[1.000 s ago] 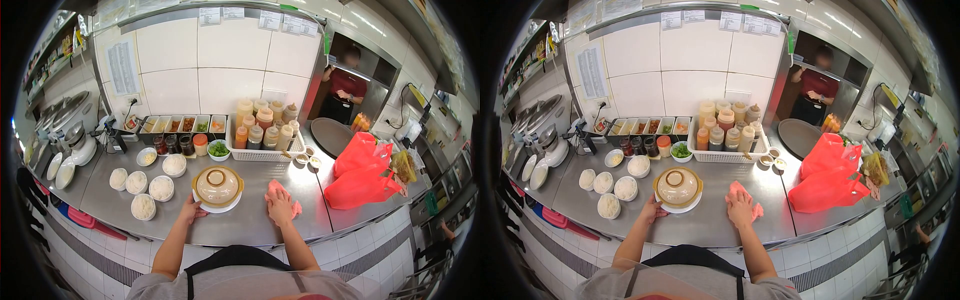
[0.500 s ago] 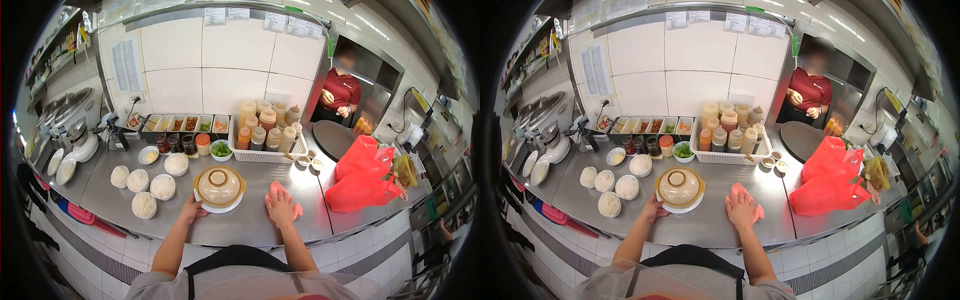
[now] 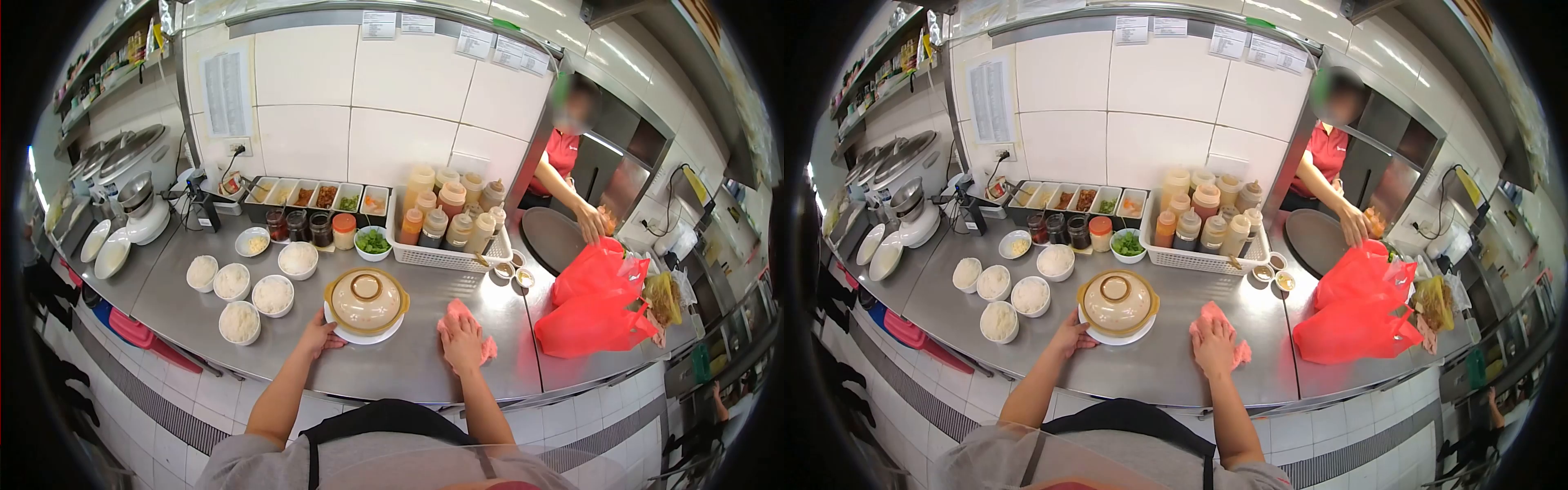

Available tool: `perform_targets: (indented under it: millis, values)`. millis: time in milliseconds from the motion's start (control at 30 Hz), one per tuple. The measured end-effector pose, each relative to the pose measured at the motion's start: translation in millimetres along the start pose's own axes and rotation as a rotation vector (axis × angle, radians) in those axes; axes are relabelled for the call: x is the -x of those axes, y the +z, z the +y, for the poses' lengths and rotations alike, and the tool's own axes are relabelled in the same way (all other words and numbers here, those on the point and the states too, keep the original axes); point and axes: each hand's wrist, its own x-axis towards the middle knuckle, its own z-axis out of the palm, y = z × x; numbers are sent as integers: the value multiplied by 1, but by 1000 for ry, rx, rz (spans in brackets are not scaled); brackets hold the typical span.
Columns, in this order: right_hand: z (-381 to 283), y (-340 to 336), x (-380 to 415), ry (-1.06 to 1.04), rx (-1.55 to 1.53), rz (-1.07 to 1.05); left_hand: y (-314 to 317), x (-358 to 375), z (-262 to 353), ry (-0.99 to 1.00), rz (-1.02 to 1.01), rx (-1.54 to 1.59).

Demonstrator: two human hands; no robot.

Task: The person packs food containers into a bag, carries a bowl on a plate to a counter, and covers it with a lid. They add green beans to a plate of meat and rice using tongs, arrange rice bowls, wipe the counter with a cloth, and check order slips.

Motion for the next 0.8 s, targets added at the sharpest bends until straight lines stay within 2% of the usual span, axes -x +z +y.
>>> perform_targets:
  millis: [800]
  values:
    - [0, -1, -1, -15, -9, -2, -2, -1, 1, 8, -21, 15]
